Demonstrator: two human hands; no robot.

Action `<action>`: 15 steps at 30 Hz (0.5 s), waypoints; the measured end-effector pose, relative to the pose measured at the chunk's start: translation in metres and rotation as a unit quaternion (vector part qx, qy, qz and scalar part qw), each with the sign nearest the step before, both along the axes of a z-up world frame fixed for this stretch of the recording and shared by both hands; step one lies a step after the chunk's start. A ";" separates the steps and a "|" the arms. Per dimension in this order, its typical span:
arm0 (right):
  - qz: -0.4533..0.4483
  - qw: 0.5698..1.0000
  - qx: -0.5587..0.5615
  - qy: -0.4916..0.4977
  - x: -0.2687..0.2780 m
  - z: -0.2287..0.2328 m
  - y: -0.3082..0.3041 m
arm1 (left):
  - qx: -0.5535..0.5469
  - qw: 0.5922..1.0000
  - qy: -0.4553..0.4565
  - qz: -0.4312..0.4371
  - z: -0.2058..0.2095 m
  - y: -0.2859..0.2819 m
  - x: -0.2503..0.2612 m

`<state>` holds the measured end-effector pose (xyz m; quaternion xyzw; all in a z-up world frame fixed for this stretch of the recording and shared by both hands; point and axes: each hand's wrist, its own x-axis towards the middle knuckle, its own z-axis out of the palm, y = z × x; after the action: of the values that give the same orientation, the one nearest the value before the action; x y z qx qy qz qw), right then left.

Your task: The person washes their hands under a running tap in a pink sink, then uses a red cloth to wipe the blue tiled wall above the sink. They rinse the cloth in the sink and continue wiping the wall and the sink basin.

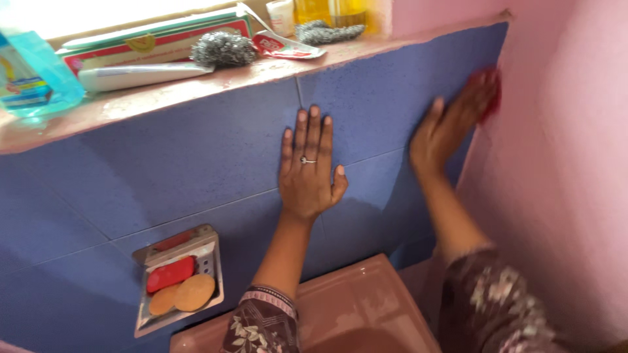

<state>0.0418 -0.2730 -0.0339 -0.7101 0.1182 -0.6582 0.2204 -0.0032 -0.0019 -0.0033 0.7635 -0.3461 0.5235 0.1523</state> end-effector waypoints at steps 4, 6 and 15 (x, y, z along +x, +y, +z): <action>0.016 0.999 -0.052 0.004 -0.002 0.050 -0.016 | 0.001 1.000 0.007 0.001 0.001 0.000 -0.002; 0.035 0.997 -0.073 0.009 -0.008 0.045 -0.017 | 0.004 1.000 0.010 0.004 0.000 0.001 -0.002; 0.080 0.989 -0.103 0.073 -0.041 -0.097 -0.024 | 0.009 1.000 0.018 -0.004 -0.001 0.002 -0.002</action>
<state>0.0008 -0.2972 -0.1307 -0.7825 0.0081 -0.5933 0.1887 -0.0050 -0.0002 -0.0043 0.7726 -0.3509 0.5064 0.1536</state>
